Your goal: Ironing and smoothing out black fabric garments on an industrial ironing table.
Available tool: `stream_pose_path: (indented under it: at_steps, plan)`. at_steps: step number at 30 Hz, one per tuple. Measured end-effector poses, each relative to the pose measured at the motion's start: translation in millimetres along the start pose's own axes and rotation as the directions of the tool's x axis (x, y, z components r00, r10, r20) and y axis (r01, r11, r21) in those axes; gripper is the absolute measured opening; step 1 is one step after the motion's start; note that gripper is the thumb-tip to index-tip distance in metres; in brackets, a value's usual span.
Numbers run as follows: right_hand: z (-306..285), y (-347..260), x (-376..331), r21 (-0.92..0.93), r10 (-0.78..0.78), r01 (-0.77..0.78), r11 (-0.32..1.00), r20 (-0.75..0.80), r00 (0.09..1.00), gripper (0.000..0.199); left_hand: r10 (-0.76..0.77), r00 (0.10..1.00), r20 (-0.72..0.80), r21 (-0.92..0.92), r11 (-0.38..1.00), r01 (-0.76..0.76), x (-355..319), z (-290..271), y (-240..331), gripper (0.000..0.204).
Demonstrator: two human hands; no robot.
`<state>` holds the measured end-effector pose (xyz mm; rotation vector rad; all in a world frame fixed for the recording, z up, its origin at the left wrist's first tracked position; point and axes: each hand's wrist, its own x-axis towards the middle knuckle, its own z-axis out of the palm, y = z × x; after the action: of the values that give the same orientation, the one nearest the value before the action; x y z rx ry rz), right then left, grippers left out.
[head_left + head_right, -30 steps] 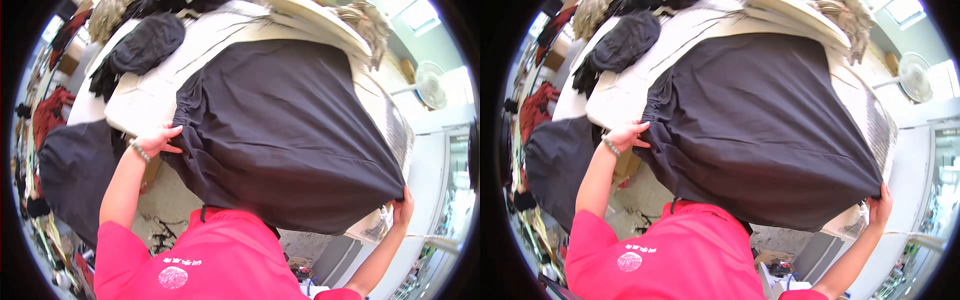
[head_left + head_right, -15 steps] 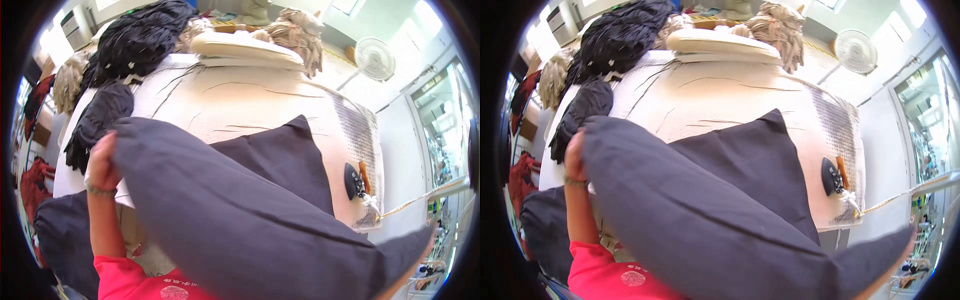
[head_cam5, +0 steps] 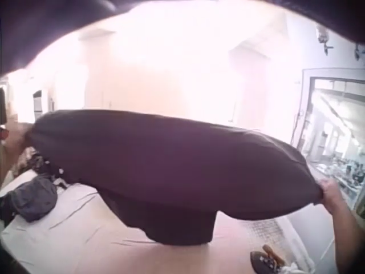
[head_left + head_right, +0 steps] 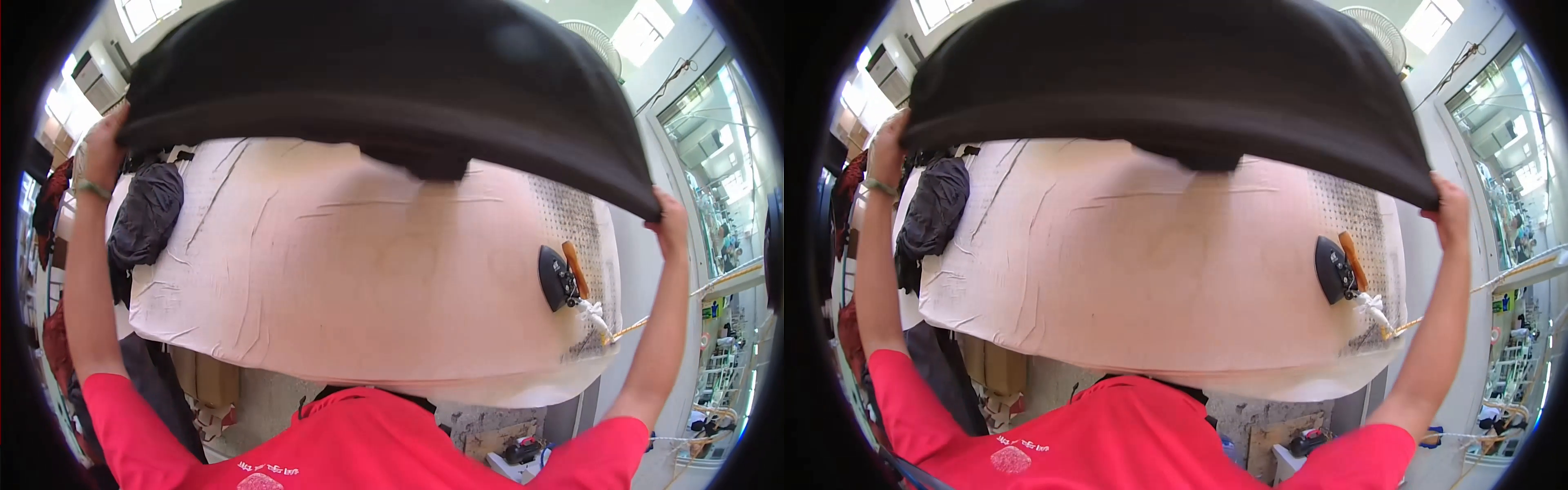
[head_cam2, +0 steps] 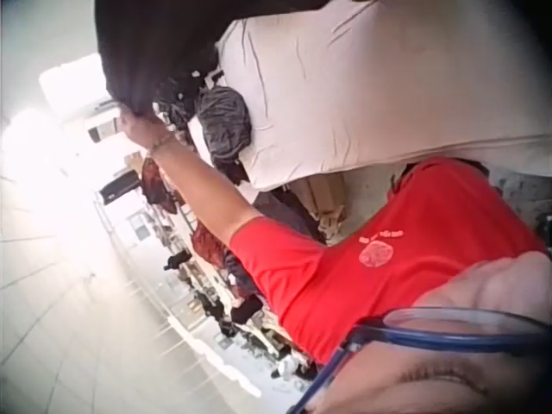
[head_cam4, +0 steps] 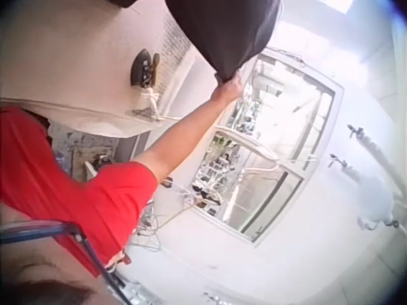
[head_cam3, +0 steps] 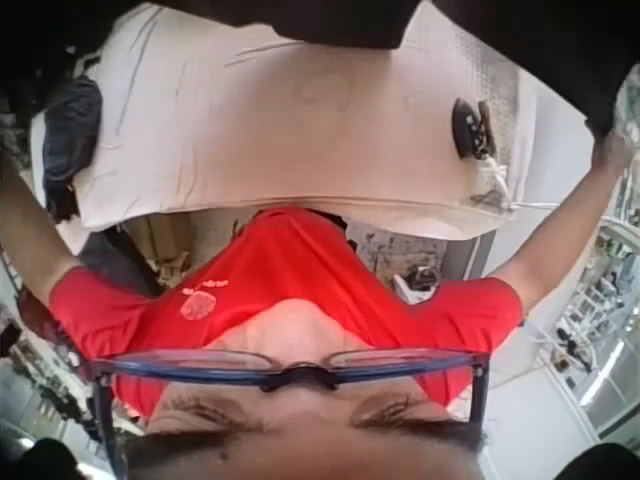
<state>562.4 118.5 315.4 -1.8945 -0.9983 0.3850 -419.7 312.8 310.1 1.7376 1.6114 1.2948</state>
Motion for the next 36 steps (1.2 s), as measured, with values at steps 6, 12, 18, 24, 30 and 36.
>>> stream_pose_path:
  at_steps: [6,12,18,24,30,36]
  plan:
    - [111.9,118.4,-45.8,-0.017,0.201,-0.203,0.979,0.211,0.956,0.032,-0.347,0.933,-0.091,0.168,0.918,0.358,-126.4,76.0,-101.1,0.043]
    - [140.3,224.3,-170.4,-0.152,0.354,-0.32,0.935,0.368,0.86,0.028,-0.598,0.801,-0.03,0.142,0.79,0.596,-294.6,62.4,-212.2,0.04]
    - [155.6,225.1,-174.0,-0.271,0.548,-0.479,0.835,0.484,0.682,0.015,-0.627,0.765,0.143,0.164,0.778,0.607,-322.6,95.2,-200.8,0.024]
    - [174.5,177.0,-159.6,-0.268,0.545,-0.474,0.839,0.413,0.73,0.027,-0.793,0.603,0.087,-0.023,0.604,0.797,-306.8,104.8,-159.0,0.016]
    - [139.3,175.9,-155.1,-0.34,0.462,-0.346,0.875,0.369,0.806,0.032,-0.807,0.585,-0.088,-0.123,0.591,0.797,-334.7,86.4,-156.8,0.009]
    - [134.2,260.3,-206.5,-0.333,0.396,-0.276,0.902,0.378,0.837,0.032,-0.698,0.693,-0.18,0.099,0.688,0.719,-393.5,96.6,-191.7,0.021]
